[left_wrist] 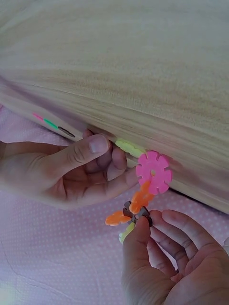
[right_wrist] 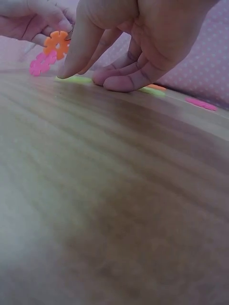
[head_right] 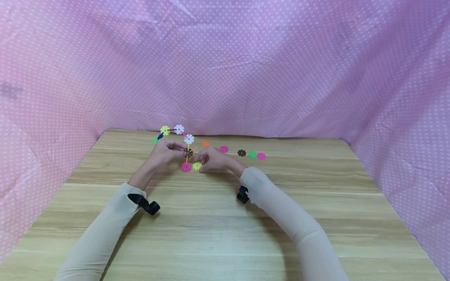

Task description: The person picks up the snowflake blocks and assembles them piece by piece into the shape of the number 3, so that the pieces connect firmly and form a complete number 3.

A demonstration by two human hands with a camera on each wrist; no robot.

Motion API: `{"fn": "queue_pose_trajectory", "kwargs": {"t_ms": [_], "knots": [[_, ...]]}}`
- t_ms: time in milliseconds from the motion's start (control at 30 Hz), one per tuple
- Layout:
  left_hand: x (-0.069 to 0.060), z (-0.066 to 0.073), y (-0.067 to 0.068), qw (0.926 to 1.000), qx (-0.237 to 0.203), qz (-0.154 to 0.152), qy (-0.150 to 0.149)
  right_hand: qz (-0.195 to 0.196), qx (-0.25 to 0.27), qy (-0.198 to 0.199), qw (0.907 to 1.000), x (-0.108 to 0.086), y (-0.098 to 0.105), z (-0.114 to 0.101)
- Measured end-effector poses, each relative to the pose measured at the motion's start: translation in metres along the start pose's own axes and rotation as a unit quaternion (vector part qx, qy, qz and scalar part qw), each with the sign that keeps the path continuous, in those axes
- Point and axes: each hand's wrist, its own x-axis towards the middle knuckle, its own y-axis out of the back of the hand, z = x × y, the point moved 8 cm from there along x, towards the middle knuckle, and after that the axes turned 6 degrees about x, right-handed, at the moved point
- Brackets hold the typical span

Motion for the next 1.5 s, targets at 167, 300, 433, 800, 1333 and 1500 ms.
{"fn": "queue_pose_trajectory", "kwargs": {"t_ms": [167,300,433,800,1333,1500], "knots": [[0.001,0.003,-0.003,0.9999,0.001,-0.007,-0.015,0.002,-0.029,-0.014,0.9995,0.002,0.000,0.004],[0.001,0.005,-0.006,0.9997,-0.008,-0.007,-0.020,0.006,-0.026,-0.029,0.9992,-0.001,0.003,0.006],[0.002,0.005,-0.011,0.9996,-0.011,-0.013,-0.023,0.009,-0.013,-0.038,0.9991,-0.008,0.007,0.008],[0.011,0.008,-0.038,0.9987,-0.028,-0.027,-0.033,0.048,0.001,-0.047,0.9978,-0.031,0.027,0.022],[0.022,0.019,-0.055,0.9971,-0.063,-0.031,-0.029,0.207,0.187,-0.091,0.9560,-0.064,0.074,0.042],[0.023,0.018,-0.056,0.9975,-0.055,-0.036,-0.024,0.231,0.250,-0.089,0.9361,-0.063,0.073,0.047]]}}
